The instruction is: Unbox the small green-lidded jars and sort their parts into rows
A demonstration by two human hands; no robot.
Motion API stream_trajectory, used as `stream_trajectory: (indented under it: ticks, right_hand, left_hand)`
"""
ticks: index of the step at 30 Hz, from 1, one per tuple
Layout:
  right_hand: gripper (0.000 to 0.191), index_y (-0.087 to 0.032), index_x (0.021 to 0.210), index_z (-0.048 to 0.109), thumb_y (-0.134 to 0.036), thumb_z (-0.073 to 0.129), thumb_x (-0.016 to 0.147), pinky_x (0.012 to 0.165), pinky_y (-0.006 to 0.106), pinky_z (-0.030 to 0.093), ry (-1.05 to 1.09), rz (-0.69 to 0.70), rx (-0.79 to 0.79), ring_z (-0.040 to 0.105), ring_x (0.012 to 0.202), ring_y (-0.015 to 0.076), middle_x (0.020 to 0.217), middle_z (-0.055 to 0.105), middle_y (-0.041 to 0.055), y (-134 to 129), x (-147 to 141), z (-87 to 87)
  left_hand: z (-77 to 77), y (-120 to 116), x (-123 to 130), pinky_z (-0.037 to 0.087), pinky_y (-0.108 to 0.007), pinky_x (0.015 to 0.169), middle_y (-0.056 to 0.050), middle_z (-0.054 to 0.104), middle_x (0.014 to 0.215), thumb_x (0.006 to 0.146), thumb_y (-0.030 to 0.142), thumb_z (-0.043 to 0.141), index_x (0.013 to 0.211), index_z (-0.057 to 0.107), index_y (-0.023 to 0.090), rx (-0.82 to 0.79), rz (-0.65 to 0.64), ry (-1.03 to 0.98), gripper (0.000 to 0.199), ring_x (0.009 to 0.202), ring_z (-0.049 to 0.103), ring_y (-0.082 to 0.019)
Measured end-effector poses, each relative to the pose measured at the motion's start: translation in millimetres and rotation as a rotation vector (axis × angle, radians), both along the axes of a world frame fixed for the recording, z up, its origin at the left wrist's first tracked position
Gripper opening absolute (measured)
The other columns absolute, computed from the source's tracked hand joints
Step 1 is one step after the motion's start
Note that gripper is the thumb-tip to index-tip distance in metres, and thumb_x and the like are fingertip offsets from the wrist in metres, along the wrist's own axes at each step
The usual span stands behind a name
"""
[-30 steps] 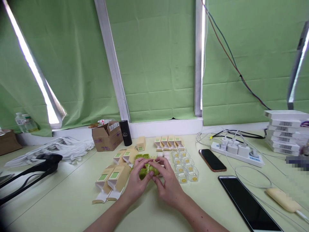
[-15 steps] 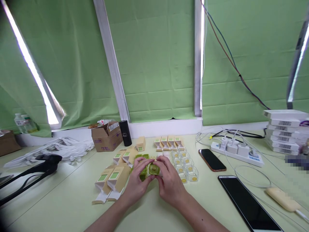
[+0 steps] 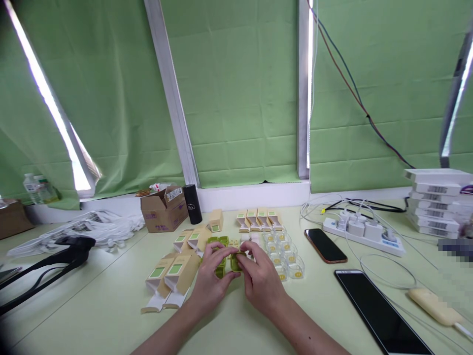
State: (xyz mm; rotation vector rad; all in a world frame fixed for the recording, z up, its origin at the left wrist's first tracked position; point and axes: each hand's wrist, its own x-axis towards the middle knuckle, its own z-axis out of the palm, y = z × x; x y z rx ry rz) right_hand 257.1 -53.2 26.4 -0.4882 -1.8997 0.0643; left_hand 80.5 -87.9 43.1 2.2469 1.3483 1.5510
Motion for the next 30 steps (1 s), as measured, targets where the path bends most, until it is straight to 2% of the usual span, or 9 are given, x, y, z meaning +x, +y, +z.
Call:
stream_trajectory:
  ticks: [7, 14, 19, 30]
  right_hand:
    - [0.032, -0.022, 0.107, 0.070, -0.005, 0.049, 0.092, 0.081, 0.042, 0.059, -0.016, -0.099, 0.060, 0.060, 0.104, 0.0261, 0.111, 0.059, 0.0124, 1.2, -0.2, -1.1]
    - [0.025, -0.021, 0.089, 0.068, -0.004, 0.050, 0.091, 0.065, 0.034, 0.043, -0.048, -0.245, 0.078, 0.052, 0.083, 0.0226, 0.089, 0.053, 0.0071, -1.5, -2.0, 3.1]
    - [0.025, -0.021, 0.088, 0.066, -0.003, 0.049, 0.092, 0.064, 0.034, 0.036, -0.057, -0.253, 0.094, 0.048, 0.076, 0.0208, 0.079, 0.054, 0.0043, -0.3, -2.8, 2.4]
    - [0.023, -0.019, 0.083, 0.064, -0.004, 0.050, 0.094, 0.065, 0.034, 0.033, -0.026, -0.230, 0.153, 0.045, 0.074, 0.0199, 0.076, 0.054, 0.0042, -2.1, -2.8, 6.0]
  left_hand:
    - [-6.0, 0.7, -1.8, 0.054, -0.051, 0.094, -0.009, 0.075, 0.115, 0.080, 0.011, 0.075, 0.123, 0.070, 0.025, 0.075, -0.011, 0.085, 0.046, 0.113, 0.056, -0.032]
    - [-7.1, 0.7, -2.9, 0.051, -0.050, 0.093, -0.008, 0.075, 0.115, 0.081, 0.009, 0.074, 0.125, 0.068, 0.026, 0.139, -0.025, 0.158, 0.047, 0.108, 0.058, -0.031]
    - [-6.9, 1.1, -2.8, 0.051, -0.049, 0.092, -0.008, 0.076, 0.115, 0.082, 0.011, 0.075, 0.126, 0.066, 0.026, 0.178, 0.000, 0.186, 0.048, 0.108, 0.056, -0.031]
    - [-4.9, -0.2, -0.6, 0.052, -0.050, 0.092, -0.008, 0.076, 0.116, 0.082, 0.012, 0.076, 0.125, 0.068, 0.024, 0.155, 0.057, 0.154, 0.045, 0.106, 0.055, -0.031]
